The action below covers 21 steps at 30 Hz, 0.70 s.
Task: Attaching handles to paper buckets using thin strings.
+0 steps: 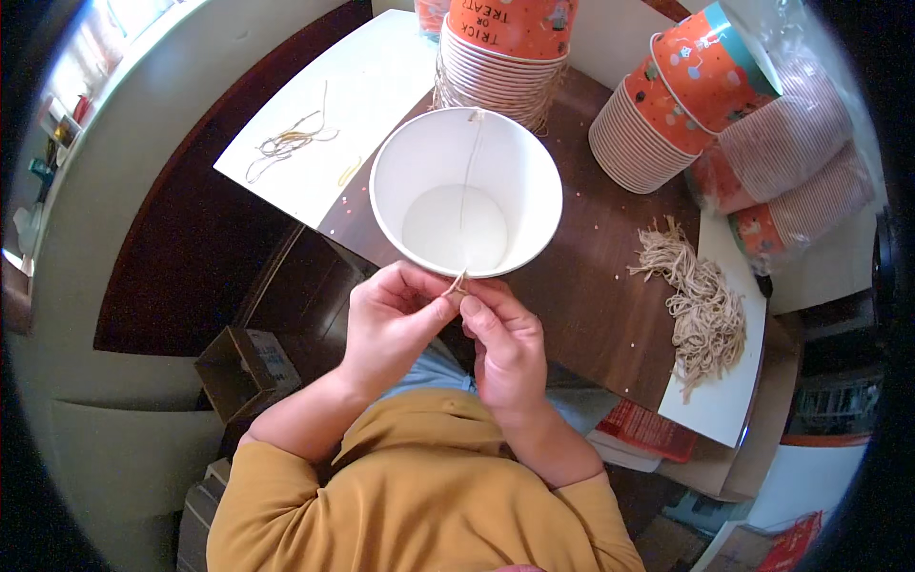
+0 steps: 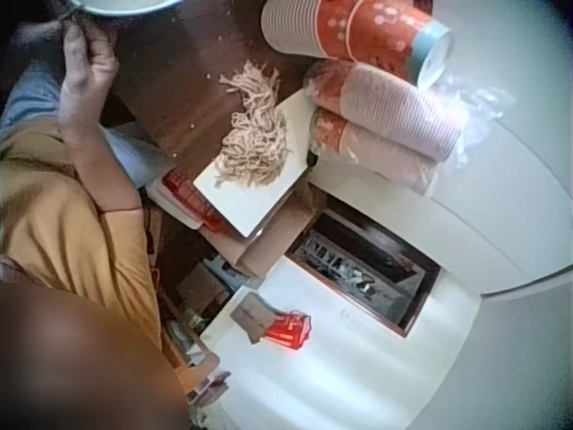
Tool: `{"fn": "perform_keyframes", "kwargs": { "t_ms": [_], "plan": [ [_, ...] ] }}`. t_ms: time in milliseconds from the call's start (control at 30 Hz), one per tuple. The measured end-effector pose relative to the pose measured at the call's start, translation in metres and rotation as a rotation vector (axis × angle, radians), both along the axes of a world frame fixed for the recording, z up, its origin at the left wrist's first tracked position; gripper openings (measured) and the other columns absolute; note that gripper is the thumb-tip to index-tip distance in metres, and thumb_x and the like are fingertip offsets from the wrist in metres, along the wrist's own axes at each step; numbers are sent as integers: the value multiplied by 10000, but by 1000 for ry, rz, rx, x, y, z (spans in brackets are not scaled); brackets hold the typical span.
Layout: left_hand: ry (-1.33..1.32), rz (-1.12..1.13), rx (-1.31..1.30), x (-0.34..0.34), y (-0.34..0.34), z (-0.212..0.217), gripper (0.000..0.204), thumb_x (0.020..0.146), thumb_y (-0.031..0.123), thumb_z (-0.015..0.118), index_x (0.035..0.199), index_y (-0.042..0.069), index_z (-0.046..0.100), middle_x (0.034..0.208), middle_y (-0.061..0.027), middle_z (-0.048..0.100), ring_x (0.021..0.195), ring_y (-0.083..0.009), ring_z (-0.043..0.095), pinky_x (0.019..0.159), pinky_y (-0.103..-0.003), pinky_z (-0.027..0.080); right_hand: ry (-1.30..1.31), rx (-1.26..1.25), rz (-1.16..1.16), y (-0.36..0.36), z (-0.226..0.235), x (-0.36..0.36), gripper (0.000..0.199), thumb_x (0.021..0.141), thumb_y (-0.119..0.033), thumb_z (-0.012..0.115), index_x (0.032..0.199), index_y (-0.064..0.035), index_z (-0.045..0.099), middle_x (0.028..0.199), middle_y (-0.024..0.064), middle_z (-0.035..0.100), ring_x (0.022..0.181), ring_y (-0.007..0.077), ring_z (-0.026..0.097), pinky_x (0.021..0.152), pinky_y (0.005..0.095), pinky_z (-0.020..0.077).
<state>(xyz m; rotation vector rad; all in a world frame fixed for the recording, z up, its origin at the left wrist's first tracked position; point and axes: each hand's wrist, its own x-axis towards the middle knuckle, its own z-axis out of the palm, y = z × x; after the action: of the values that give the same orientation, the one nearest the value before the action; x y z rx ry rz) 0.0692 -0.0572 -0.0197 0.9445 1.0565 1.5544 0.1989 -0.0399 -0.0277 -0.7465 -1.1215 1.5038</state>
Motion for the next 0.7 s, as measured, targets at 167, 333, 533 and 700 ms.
{"fn": "perform_keyframes", "kwargs": {
  "t_ms": [167, 333, 533, 700],
  "plan": [
    [168, 68, 81, 7, -1, 2, 69, 829, -20, 680, 885, -31, 640, 867, -76, 675, 762, -117, 639, 661, -252, 543, 226, -384, 31, 6, -2, 2, 166, 892, -108, 588, 1004, -16, 670, 847, 12, 641, 715, 80, 510, 664, 234, 419],
    [600, 234, 298, 3, 3, 3, 108, 763, -46, 715, 855, -6, 675, 812, -84, 675, 705, -141, 646, 598, -253, 527, 266, -397, 63, 7, -4, 1, 175, 898, -135, 588, 988, -9, 669, 838, 12, 630, 701, 80, 486, 655, 228, 402],
    [827, 333, 375, 2, 0, 10, 140, 720, -40, 744, 834, 14, 682, 781, -97, 670, 687, -169, 652, 596, -256, 508, 74, -175, 4, 1, 3, 0, 190, 921, -128, 589, 997, 16, 686, 989, 35, 620, 911, 92, 552, 812, 237, 436],
    [917, 267, 410, -6, 4, 19, 148, 707, -39, 723, 830, 12, 659, 781, -99, 655, 668, -189, 648, 579, -273, 513, -158, 7, -54, 0, 10, 2, 215, 938, -127, 565, 988, 50, 675, 1042, 58, 608, 984, 121, 551, 868, 252, 434]
  ]
}}
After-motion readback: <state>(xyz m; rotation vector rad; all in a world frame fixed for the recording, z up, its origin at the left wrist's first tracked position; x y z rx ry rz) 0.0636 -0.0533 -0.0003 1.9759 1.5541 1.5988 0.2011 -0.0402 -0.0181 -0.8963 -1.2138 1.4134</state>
